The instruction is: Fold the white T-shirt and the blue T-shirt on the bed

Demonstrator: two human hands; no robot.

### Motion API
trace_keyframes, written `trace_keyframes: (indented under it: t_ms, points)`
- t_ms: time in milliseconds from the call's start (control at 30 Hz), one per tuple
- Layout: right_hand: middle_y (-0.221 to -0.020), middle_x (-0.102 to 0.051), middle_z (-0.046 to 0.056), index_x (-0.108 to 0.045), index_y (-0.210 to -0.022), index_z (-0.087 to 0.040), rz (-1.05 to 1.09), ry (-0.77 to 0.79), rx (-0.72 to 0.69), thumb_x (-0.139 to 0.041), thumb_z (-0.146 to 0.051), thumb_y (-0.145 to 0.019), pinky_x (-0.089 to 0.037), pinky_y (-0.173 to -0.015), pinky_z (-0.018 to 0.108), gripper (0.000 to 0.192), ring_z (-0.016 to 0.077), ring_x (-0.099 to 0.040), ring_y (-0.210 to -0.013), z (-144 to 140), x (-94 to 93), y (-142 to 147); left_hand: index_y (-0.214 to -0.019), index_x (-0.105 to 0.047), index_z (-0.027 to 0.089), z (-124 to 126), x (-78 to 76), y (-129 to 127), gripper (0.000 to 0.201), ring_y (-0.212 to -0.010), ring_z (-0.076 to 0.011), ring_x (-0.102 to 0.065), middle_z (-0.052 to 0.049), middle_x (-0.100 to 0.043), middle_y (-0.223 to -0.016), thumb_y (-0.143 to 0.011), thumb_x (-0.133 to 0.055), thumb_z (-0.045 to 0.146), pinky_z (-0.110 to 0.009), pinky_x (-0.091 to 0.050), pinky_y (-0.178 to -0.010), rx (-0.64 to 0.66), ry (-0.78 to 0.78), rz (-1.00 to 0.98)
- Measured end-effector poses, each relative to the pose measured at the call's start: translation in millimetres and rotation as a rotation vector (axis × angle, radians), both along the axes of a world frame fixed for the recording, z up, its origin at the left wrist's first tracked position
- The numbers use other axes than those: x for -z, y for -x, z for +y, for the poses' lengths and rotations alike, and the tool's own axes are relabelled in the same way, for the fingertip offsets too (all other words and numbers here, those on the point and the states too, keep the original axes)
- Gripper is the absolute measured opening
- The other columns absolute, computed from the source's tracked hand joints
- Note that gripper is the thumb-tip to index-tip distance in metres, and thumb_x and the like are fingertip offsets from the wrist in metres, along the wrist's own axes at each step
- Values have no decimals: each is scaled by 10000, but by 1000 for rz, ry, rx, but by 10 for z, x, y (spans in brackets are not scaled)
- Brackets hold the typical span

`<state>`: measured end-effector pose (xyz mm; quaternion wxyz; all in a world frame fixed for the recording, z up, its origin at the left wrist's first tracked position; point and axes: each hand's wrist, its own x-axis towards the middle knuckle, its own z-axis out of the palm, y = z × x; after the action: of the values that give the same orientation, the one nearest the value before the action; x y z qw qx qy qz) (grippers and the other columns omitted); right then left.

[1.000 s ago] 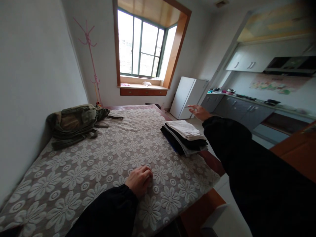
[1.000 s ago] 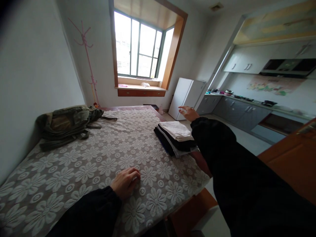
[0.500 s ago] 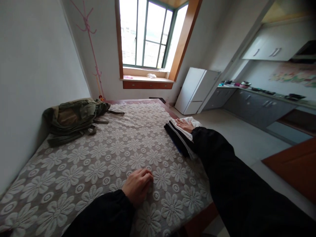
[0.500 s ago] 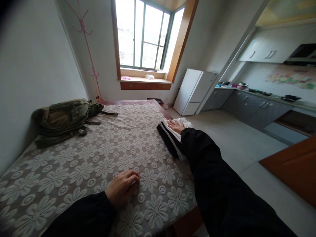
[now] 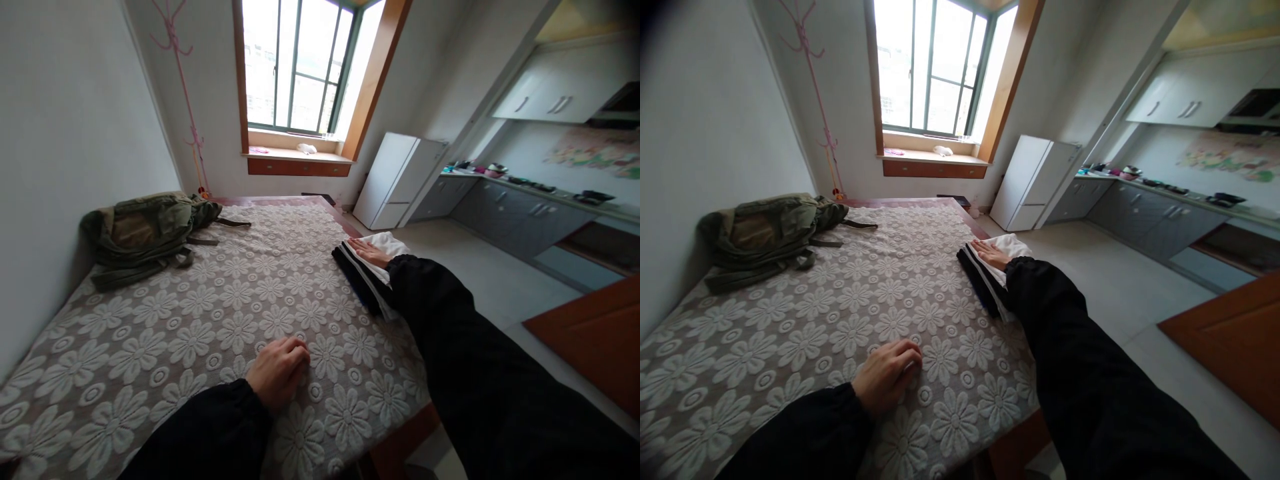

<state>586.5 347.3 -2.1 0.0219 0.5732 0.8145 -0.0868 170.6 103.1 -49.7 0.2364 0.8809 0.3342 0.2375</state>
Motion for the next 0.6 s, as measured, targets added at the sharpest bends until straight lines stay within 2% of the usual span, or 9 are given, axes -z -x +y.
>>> trace_keyframes:
  t_ms: [133,233,333,400,467,600]
  points:
    - [-1694,-214,-34,-268,-1624,-291,-17,35,-6,-232,-414,-1002,-162,-1275,420,635,196,-162,-1555,80,-27,22,-954,-621,242,-1,10,-2,152,-976,-189,-641,-14,-694,-1075,-947,-480,188,-340,-483,-879,-6,-6,8]
    - [-1637,-371,-3,-412,-1566,-247,-31,77,-29,-366,-402,-953,-242,-1253,384,635,201,-294,-1520,217,-94,100,-952,-622,239,5,24,1,150,-972,-189,-639,-19,-691,-1072,-944,-482,187,-334,-489,-878,4,2,8]
    - [-1526,-535,21,-531,-1478,-262,-37,60,-6,-445,-388,-906,-310,-1224,402,593,234,-430,-1449,329,-120,220,-946,-624,240,7,29,5,157,-972,-186,-639,-19,-690,-1080,-944,-478,182,-332,-492,-880,6,8,0]
    - [-1524,-531,63,-500,-1495,-240,-36,19,34,-416,-412,-922,-296,-1226,459,604,275,-429,-1446,341,-84,297,-950,-627,244,6,31,7,159,-972,-187,-640,-16,-690,-1084,-934,-486,172,-335,-492,-879,-1,10,2]
    - [-1587,-447,89,-397,-1557,-217,-34,-15,64,-371,-440,-943,-240,-1240,507,653,296,-351,-1491,312,-18,354,-956,-628,247,5,34,7,156,-968,-188,-640,-11,-691,-1082,-923,-498,166,-338,-492,-875,-5,11,9]
    - [-1669,-297,62,-256,-1615,-246,-44,-18,83,-389,-445,-920,-144,-1261,532,735,285,-187,-1554,268,81,393,-960,-625,245,3,49,4,145,-969,-188,-640,-12,-691,-1084,-927,-500,178,-339,-490,-876,-4,3,12]
